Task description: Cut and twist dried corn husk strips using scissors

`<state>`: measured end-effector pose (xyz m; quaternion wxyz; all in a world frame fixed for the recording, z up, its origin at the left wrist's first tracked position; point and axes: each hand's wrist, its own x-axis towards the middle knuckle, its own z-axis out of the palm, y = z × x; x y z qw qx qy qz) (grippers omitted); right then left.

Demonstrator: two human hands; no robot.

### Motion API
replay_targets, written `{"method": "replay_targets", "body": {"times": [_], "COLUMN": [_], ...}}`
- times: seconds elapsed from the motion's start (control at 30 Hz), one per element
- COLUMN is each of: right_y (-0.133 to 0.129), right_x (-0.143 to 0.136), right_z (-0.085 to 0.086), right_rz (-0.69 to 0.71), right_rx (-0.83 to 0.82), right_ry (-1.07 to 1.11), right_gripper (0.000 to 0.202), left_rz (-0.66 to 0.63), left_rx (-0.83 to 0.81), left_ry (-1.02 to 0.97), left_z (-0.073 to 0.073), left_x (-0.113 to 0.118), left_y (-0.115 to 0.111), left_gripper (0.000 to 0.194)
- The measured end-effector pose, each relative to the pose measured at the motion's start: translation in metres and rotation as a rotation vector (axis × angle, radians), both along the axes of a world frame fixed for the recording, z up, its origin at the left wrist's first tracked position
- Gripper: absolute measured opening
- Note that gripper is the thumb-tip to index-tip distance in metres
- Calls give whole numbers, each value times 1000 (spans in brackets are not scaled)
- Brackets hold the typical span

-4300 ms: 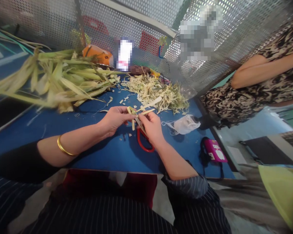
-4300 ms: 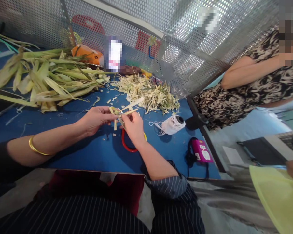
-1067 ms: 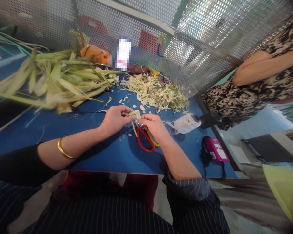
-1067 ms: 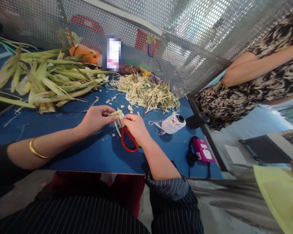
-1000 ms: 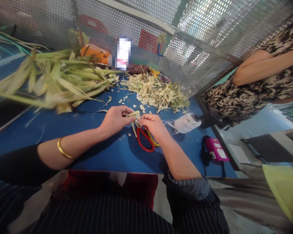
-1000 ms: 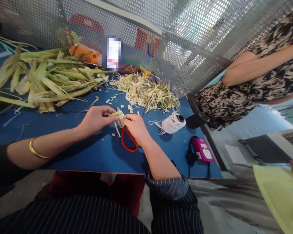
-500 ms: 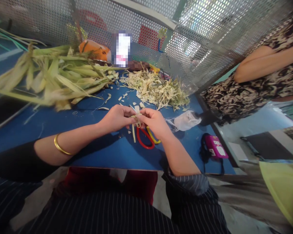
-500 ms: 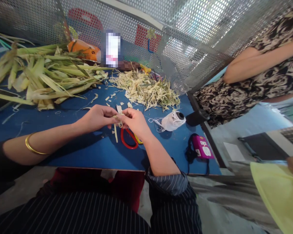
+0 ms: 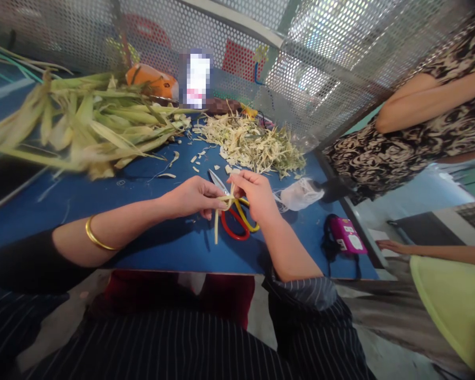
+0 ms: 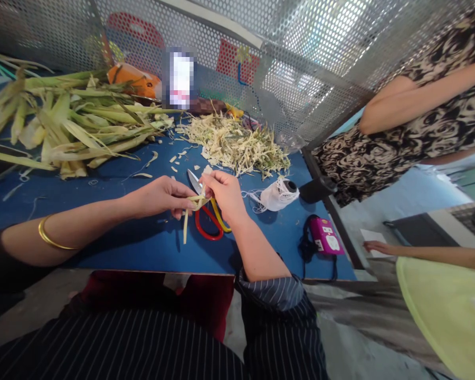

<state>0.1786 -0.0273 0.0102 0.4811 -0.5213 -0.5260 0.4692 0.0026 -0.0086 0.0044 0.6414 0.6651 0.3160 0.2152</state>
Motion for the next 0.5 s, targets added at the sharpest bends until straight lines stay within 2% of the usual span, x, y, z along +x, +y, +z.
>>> {"method": "replay_targets", "body": {"times": [0.3,0.4,0.5], "right_y": [0,-1,-1], "right_x": [-7,-10,-11], "right_z": [-5,-7,-8], "right_rz": [-171,-177,-157], "right_rx": [10,9,40], "right_ry": [77,74,20], "right_gripper": [20,19,21], "left_rz": [-102,-138,-99], "left_rx": [-28,-54,-120], "left_ry": [11,10,-6], "left_z": [10,11,10], "left_x": [-5,-7,-6], "left_y": [1,1,0], "left_gripper": [15,17,21]}}
